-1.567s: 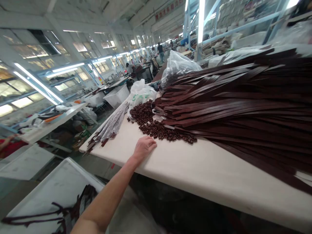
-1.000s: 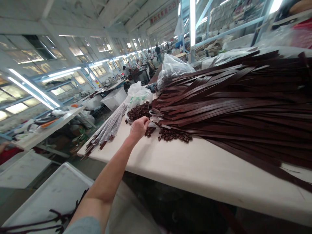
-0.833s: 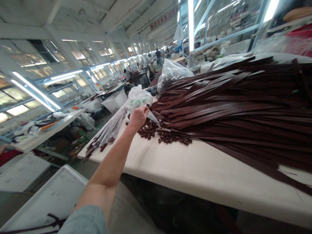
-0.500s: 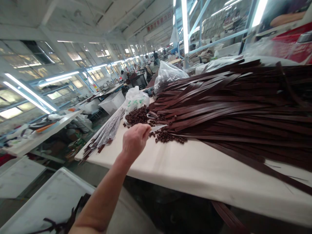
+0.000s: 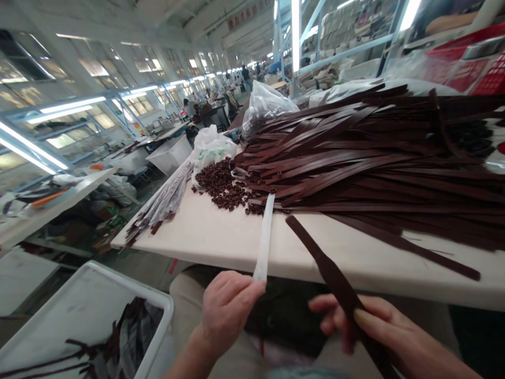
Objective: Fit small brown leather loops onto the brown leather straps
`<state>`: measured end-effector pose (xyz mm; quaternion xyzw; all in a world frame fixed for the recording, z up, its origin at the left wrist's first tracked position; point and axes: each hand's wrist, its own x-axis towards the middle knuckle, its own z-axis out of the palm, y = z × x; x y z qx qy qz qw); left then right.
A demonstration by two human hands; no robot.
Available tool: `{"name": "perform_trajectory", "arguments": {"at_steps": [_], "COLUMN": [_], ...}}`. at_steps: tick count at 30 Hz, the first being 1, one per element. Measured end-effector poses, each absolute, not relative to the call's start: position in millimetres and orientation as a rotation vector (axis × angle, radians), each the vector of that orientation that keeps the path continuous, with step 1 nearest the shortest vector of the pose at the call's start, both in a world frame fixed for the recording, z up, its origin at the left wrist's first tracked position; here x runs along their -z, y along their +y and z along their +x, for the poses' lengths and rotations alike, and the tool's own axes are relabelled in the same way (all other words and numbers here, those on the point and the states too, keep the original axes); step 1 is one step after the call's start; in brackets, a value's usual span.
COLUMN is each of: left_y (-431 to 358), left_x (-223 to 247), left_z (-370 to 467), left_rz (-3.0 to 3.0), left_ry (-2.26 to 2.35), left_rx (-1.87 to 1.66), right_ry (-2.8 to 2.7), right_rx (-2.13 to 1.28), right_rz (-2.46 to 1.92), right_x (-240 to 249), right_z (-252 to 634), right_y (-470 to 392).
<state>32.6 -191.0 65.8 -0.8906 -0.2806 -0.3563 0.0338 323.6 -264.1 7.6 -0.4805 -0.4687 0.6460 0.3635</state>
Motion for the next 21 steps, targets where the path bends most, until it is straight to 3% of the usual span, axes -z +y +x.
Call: {"name": "perform_trajectory", "arguments": {"at_steps": [3,8,12,17,21], "left_y": [-197.7,-201.4,-210.3,-203.5,-190.1], "left_x": [-52.3,-35.3,-28.5,-22.6,-18.1], "left_z": [50.2,62.6,62.8,60.6,71.6], "left_rz": [-2.841,-2.901,-3.013,-2.981,-3.473], "left_ry": [-0.798,-0.793,-0.904,-2.045,-2.514], "left_rx": [1.034,0.945,1.199,1.633,1.310], "right_ry": [-1.115,-1.273,-1.342,-1.377,-1.408], "right_rx": [-1.815,-1.704,-1.541,-1.511,-1.512], "right_rz": [-1.140,-1.192,-1.222,-1.252,-1.200], "right_x": [-25.0,-31.9,-33.6,-31.0,-26.6], "right_z": [296.8,268.0,266.6,275.9,277.6], "right_y": [-228.6,-196.0,-189.0,-188.1,-186.4]}}
